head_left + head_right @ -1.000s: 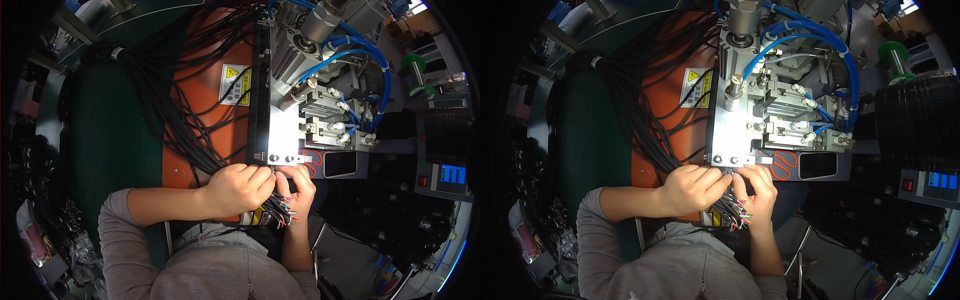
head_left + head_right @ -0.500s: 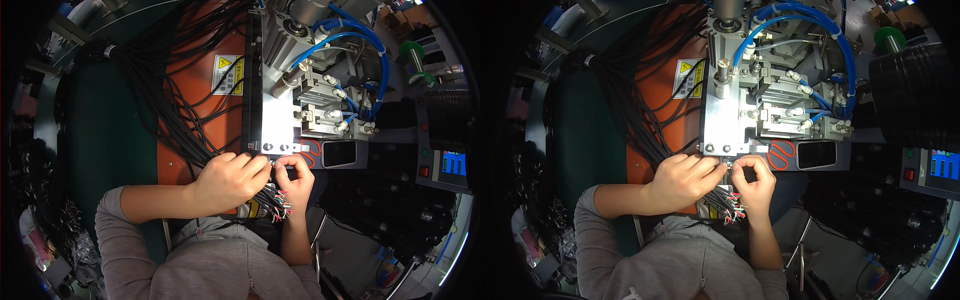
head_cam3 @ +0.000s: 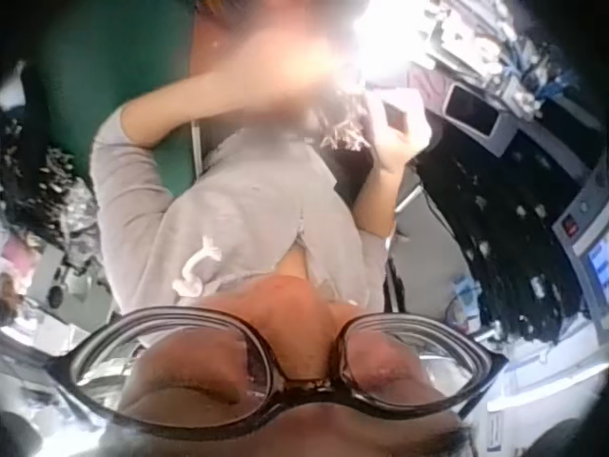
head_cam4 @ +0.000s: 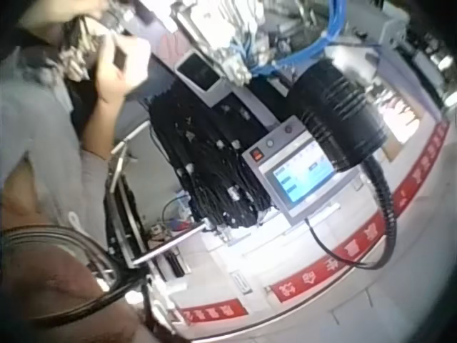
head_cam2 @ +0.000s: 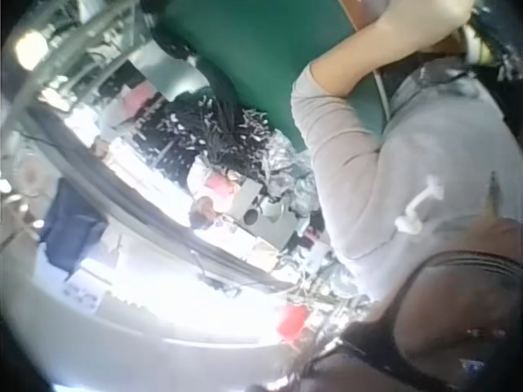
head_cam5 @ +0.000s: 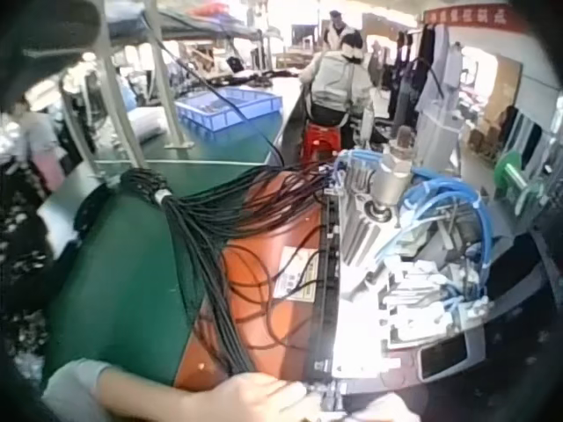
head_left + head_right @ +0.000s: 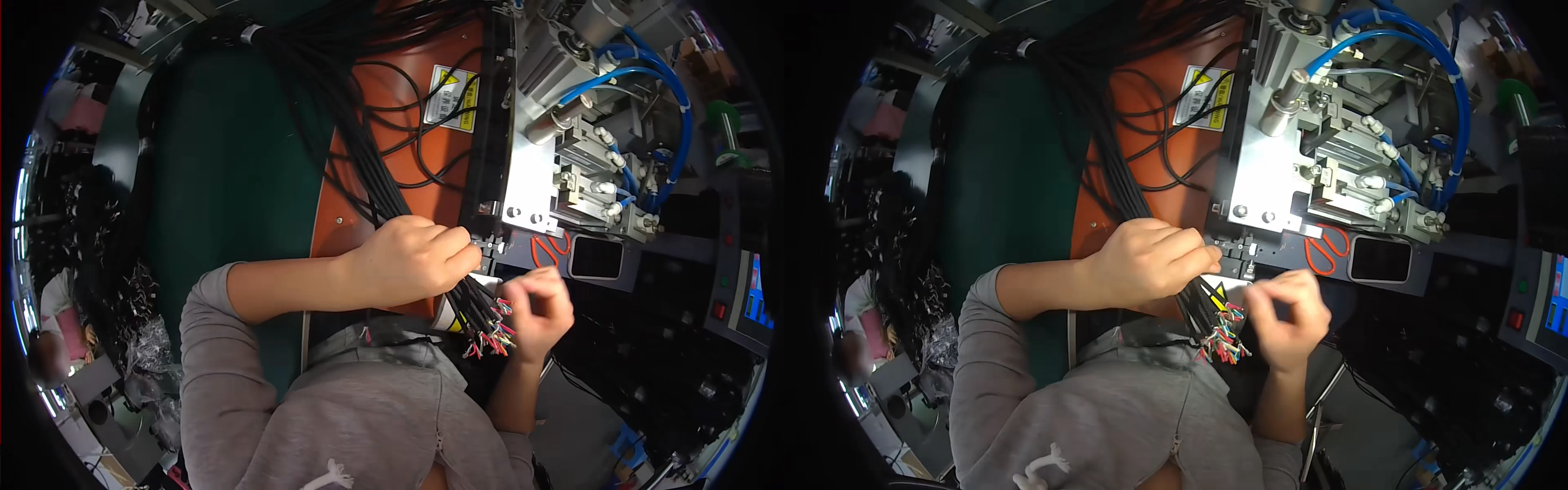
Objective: The person uses a handheld crimping tool to attach metal connectors to the ends of multiple colored wires. They repeatedly insert wire ends into the tool's jaws and squeeze the handles to secure the terminals. The person handles a bundle of wires, selecting individual strands to process one by one.
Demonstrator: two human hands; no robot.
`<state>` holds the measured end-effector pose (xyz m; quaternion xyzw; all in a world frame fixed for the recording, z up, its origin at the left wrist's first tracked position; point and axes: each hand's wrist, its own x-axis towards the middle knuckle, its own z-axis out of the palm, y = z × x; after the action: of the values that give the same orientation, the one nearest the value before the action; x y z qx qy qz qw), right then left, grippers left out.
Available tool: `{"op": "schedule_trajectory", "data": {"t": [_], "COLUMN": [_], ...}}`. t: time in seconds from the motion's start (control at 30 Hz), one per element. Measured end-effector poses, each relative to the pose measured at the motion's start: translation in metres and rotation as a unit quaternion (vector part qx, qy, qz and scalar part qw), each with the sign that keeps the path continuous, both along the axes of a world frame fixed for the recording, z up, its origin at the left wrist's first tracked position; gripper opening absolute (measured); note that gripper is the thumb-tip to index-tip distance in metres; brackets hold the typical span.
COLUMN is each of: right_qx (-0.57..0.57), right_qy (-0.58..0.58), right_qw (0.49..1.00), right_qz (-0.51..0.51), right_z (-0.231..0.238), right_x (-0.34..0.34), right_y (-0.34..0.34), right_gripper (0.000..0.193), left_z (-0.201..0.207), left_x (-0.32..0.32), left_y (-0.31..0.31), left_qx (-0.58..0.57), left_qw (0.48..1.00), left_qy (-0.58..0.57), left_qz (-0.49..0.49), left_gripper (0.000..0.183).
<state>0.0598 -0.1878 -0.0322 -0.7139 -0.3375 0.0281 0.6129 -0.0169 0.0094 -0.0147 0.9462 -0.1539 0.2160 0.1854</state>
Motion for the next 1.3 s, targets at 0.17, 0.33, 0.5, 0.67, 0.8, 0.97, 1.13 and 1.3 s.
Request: {"op": "schedule_trajectory", "data": {"t": [0.17,0.33,0.5,0.67,0.8,0.97,1.13,1.3], "right_qx": [-0.151,-0.162,0.061,0.115,0.170,0.300,0.224,0.125], "right_qy": [-0.019,-0.295,-0.235,0.059,0.061,0.092,0.022,-0.011], "right_qw": [0.950,0.891,0.949,0.991,0.984,0.950,0.974,0.991], "right_qz": [0.273,0.305,0.201,-0.016,-0.006,0.007,0.012,0.040], "right_z": [0.039,-0.008,0.007,0.010,0.014,0.009,0.005,0.007], "right_x": [-0.040,-0.070,-0.038,-0.022,-0.014,-0.009,0.002,0.010], "right_y": [0.044,0.059,0.045,0.027,0.034,0.040,0.037,0.035], "right_gripper": [0.032,0.028,0.033,0.022,0.022,0.033,0.022,0.018], "left_z": [0.015,0.017,0.026,0.023,0.019,0.019,0.011,0.009], "left_x": [0.002,0.009,0.002,0.008,0.012,0.014,0.015,0.015], "left_y": [0.011,0.010,0.017,0.012,0.009,0.000,-0.001,-0.004], "left_qx": [-0.114,-0.111,-0.167,-0.143,-0.085,-0.094,-0.115,-0.128], "left_qw": [0.992,0.988,0.973,0.983,0.991,0.989,0.986,0.986], "left_qy": [-0.048,-0.091,-0.155,-0.084,-0.064,-0.092,-0.099,-0.089], "left_qz": [-0.025,-0.065,-0.041,-0.075,-0.075,-0.073,-0.065,-0.052], "left_gripper": [0.018,0.026,0.032,0.037,0.025,0.019,0.016,0.015]}}
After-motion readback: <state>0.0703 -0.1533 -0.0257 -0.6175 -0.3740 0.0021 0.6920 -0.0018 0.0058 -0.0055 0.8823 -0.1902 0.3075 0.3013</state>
